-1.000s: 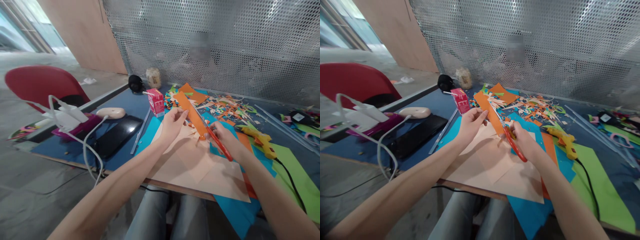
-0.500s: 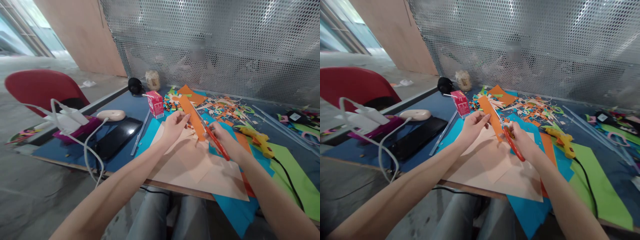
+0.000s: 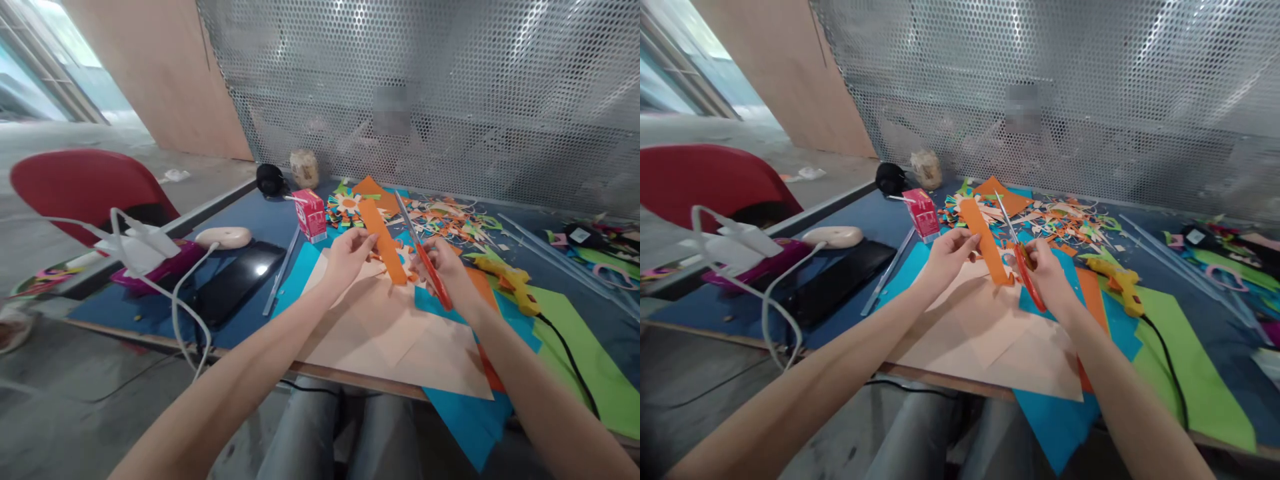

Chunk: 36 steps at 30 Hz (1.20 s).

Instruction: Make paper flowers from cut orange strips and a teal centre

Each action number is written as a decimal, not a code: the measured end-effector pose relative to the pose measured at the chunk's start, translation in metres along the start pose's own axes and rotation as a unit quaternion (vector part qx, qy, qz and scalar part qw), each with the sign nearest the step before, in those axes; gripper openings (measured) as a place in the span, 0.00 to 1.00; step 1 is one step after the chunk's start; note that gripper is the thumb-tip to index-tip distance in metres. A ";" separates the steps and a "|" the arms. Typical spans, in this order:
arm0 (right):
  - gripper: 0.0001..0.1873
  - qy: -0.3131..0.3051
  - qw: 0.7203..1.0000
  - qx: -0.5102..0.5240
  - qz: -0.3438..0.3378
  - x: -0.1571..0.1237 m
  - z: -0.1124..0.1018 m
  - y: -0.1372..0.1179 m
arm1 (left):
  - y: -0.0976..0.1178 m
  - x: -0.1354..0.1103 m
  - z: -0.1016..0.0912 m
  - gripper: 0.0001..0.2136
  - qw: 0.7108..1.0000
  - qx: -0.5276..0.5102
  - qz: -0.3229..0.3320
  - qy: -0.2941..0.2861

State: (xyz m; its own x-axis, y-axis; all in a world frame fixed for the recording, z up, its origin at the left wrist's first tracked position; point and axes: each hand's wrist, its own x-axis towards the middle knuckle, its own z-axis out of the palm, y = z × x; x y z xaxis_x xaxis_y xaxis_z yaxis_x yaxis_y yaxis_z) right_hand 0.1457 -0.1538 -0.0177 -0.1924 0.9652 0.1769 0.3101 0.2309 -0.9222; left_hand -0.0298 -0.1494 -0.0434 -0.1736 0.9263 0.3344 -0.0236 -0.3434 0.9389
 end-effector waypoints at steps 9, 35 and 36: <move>0.25 0.001 0.998 0.051 0.023 -0.002 0.010 0.002 | 0.000 -0.001 0.004 0.11 0.998 -0.053 -0.009 -0.030; 0.18 0.214 0.967 0.019 -0.133 0.030 -0.023 0.037 | -0.007 0.012 -0.027 0.15 0.915 0.395 0.042 -0.064; 0.18 0.232 0.962 0.021 -0.145 0.031 -0.024 0.037 | -0.005 0.017 -0.028 0.13 0.924 0.376 0.050 -0.040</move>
State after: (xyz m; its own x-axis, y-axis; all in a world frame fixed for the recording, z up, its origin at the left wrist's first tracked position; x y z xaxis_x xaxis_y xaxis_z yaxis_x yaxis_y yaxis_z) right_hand 0.1730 -0.1120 -0.0382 0.1749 0.8143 0.5534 0.2659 0.5022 -0.8229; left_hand -0.0602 -0.1363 -0.0449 -0.0638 0.9145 0.3996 0.6847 -0.2512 0.6842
